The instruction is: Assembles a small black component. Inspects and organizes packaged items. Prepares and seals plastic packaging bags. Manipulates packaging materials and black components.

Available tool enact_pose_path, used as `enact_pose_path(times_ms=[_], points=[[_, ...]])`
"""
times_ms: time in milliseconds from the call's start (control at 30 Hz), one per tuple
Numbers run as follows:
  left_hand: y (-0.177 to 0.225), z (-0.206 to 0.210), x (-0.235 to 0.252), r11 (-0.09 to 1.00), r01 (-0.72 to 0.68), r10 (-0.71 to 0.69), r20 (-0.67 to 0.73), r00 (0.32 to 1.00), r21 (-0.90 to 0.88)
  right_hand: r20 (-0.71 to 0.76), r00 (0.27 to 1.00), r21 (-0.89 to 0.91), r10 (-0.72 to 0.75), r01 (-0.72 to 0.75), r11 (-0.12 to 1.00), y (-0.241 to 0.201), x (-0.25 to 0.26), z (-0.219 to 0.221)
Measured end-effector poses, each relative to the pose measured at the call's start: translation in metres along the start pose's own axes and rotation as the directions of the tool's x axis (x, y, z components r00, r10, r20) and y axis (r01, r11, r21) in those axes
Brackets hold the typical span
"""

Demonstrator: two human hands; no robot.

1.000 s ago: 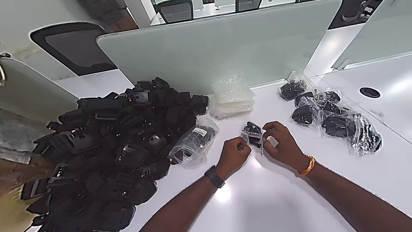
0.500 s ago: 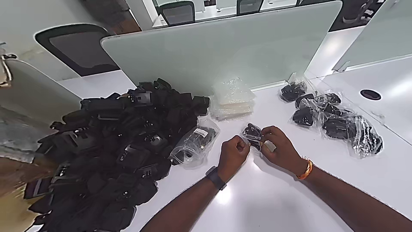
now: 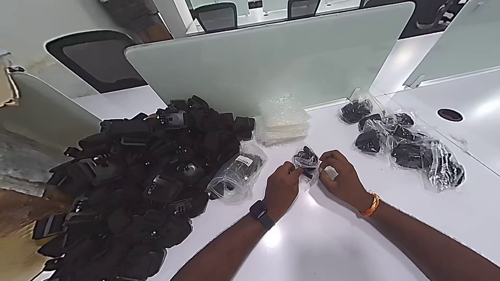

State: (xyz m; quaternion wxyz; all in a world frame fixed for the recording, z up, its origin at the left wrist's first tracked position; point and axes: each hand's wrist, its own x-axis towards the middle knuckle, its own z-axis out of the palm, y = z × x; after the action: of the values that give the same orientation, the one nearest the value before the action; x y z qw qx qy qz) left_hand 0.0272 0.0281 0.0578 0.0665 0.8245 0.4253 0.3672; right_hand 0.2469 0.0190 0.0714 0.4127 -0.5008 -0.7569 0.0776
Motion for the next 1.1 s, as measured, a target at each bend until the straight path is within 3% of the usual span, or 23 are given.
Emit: enact_pose_path(times_ms=[400,633,833,1100], points=[[0.002,-0.001,0.001,0.995,0.076,-0.078,0.020,0.997,0.068,0.126,0.985,0.056,-0.120,0.114,0.992,-0.009,-0.004,0.005],[0.000,-0.003,0.003,0.986,0.149,-0.156,0.121,0.980,0.069,0.035,0.999,0.022,0.004,-0.004,1.000,0.017,0.004,-0.003],[0.006,-0.007,0.004,0.967,0.243,-0.255,0.223,0.941,0.078,0.191,0.946,-0.040,0.264,-0.261,0.965,0.036,0.008,-0.006],[0.005,-0.008,0.004,0.970,0.237,-0.242,0.251,0.937,0.053,0.285,0.922,-0.070,0.264,-0.254,0.965,0.028,0.009,-0.005]])
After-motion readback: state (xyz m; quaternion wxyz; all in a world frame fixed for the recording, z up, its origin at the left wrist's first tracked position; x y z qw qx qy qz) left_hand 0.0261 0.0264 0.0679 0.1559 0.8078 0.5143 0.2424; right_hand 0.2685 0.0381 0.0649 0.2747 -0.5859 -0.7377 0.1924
